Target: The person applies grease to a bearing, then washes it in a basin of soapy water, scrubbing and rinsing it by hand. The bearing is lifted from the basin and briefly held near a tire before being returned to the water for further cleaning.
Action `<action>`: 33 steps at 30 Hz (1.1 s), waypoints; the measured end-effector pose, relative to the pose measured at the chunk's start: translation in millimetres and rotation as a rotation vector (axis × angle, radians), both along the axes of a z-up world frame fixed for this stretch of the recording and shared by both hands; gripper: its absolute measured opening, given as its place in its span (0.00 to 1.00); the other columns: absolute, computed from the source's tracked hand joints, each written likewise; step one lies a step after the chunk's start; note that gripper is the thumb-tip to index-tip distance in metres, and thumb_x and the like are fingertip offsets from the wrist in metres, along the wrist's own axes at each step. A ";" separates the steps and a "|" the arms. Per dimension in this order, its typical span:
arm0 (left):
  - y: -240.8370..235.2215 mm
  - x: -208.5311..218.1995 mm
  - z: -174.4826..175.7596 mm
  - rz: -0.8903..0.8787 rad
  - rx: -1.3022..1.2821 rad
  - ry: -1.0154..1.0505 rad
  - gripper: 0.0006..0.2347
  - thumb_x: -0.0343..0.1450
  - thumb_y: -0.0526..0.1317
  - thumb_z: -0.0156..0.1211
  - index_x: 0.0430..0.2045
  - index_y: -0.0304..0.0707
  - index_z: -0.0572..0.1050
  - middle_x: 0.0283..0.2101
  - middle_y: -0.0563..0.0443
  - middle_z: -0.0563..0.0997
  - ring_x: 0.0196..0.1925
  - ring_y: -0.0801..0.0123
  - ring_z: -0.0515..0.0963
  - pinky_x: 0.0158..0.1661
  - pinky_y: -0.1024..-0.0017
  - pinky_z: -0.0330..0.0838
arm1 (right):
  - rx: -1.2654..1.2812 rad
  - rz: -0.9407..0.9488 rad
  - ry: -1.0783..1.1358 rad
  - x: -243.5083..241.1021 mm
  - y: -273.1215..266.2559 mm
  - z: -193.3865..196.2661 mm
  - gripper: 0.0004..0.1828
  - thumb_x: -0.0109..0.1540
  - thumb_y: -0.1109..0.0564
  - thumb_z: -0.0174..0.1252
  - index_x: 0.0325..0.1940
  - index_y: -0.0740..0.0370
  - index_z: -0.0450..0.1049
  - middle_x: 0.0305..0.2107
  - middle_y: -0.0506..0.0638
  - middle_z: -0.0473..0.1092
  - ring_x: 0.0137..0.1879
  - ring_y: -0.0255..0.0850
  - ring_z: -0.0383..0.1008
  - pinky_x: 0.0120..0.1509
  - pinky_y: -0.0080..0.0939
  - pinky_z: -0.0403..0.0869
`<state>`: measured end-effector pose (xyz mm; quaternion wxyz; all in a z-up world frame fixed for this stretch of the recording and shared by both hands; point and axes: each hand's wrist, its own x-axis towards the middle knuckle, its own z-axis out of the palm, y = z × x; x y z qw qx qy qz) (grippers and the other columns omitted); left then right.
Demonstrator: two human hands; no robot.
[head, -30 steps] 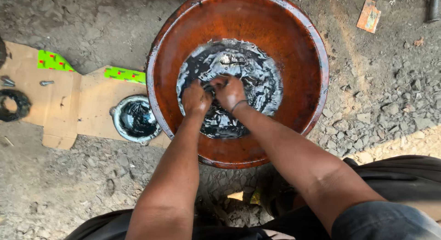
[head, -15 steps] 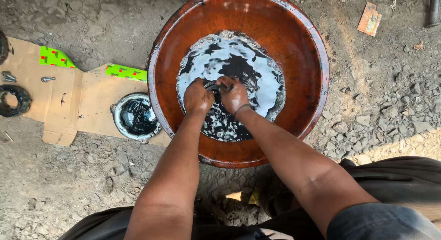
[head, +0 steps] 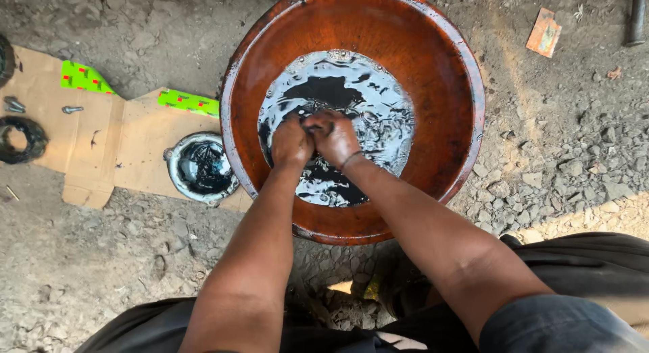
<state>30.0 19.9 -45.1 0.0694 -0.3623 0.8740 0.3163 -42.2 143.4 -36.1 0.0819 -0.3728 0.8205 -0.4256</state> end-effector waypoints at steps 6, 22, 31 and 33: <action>-1.5 -0.1 -11.3 -0.011 -0.068 0.139 0.10 0.67 0.37 0.61 0.38 0.31 0.75 0.41 0.29 0.82 0.47 0.38 0.81 0.51 0.52 0.74 | 0.044 -0.065 -0.189 -10.4 -4.3 4.6 0.08 0.58 0.65 0.59 0.38 0.61 0.81 0.39 0.55 0.80 0.49 0.49 0.80 0.58 0.43 0.76; -31.1 -7.9 11.0 -0.163 0.265 -0.250 0.22 0.53 0.49 0.72 0.33 0.30 0.83 0.38 0.36 0.87 0.44 0.48 0.87 0.50 0.59 0.78 | 0.185 -0.146 -0.439 2.0 25.0 -23.4 0.15 0.57 0.69 0.59 0.48 0.67 0.72 0.41 0.53 0.79 0.50 0.43 0.81 0.57 0.36 0.74; -22.3 -11.7 21.9 -0.207 0.183 -0.239 0.17 0.57 0.47 0.70 0.29 0.30 0.83 0.41 0.26 0.81 0.47 0.39 0.82 0.50 0.55 0.77 | 0.091 0.027 -0.041 7.4 14.3 -7.1 0.09 0.57 0.65 0.58 0.40 0.61 0.79 0.45 0.56 0.78 0.55 0.54 0.77 0.62 0.46 0.74; -20.6 -5.6 10.7 -0.161 0.180 -0.121 0.20 0.60 0.50 0.69 0.30 0.26 0.82 0.41 0.22 0.79 0.48 0.36 0.80 0.50 0.52 0.75 | 0.143 0.160 -0.008 3.4 9.9 -9.0 0.08 0.58 0.65 0.56 0.39 0.61 0.79 0.44 0.55 0.79 0.56 0.54 0.77 0.62 0.46 0.75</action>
